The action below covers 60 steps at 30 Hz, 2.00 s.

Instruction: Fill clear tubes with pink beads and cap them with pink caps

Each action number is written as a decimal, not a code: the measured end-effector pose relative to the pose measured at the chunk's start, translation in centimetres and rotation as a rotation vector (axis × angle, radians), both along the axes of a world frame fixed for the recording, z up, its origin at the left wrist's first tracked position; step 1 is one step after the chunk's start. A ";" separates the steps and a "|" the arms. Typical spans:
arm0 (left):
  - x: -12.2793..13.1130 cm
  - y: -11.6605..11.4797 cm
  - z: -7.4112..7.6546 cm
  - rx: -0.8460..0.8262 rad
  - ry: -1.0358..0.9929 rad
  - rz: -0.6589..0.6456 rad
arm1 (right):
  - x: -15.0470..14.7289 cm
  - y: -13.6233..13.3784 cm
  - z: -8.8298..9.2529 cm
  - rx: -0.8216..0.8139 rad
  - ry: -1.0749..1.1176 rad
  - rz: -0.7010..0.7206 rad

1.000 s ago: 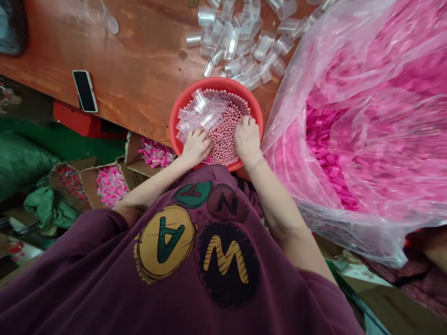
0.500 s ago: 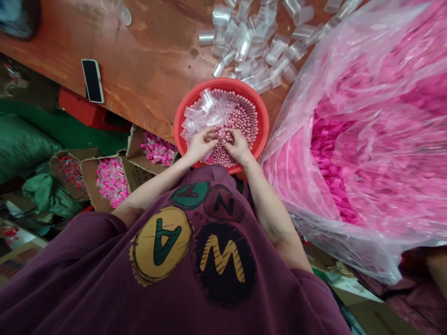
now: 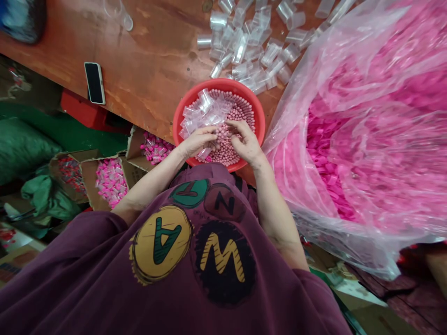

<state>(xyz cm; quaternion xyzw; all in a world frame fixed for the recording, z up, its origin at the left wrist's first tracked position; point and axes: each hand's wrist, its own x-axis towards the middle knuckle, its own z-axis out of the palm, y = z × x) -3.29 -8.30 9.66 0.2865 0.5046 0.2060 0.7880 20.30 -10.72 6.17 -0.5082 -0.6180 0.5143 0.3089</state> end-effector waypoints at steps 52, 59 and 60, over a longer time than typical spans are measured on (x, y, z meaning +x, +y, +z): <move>1.7 -1.0 -1.1 0.152 0.272 -0.169 | -3.8 -6.1 -1.0 -0.228 0.007 -0.109; 2.7 -1.1 -1.3 0.053 0.247 -0.116 | -2.9 -5.3 -0.6 -0.249 0.012 -0.083; 2.8 -1.3 -1.5 0.053 0.254 -0.093 | -2.6 -5.2 -0.2 -0.245 -0.003 -0.060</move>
